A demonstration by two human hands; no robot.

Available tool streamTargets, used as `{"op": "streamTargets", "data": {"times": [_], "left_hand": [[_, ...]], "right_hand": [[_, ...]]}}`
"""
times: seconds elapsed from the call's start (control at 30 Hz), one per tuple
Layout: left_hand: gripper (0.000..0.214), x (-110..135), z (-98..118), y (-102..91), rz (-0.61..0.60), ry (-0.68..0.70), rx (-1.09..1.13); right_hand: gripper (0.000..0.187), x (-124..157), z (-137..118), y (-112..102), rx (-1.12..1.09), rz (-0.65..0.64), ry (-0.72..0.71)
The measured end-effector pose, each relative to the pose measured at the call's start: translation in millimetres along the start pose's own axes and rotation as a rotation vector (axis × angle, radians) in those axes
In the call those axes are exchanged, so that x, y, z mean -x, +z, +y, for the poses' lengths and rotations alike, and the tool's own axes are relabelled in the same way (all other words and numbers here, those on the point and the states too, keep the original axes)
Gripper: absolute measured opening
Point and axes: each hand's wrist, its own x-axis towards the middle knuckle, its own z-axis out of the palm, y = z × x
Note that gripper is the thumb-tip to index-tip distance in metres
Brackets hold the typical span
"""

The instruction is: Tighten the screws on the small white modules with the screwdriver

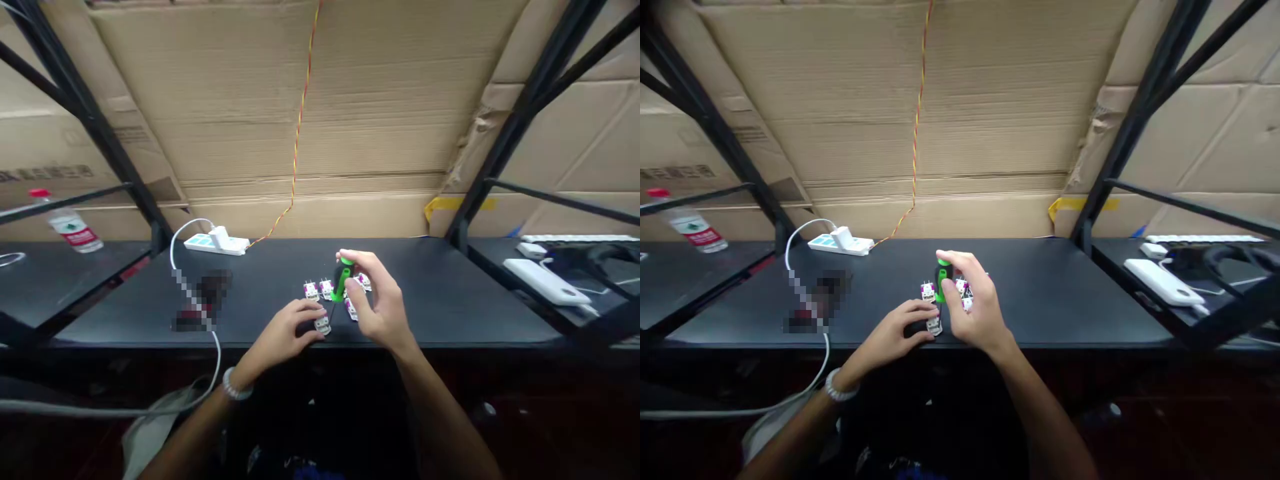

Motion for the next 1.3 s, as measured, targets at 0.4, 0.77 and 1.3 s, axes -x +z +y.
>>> {"op": "streamTargets", "data": {"times": [0.4, 0.77, 1.3], "left_hand": [[0.035, 0.4, 0.7, 0.7, 0.004, 0.009, -0.018], [0.036, 1.7, 0.0, 0.7, 0.001, 0.009, -0.019], [0.034, 2.7, -0.4, 2.0, 0.01, 0.021, -0.01]], "right_hand": [[0.04, -0.7, 1.4, -3.5, 0.019, -0.015, 0.014], [0.043, -0.6, 0.2, -5.0, 0.026, -0.044, -0.008], [0.041, -1.5, -3.6, -2.3, 0.131, 0.064, -0.072]]}}
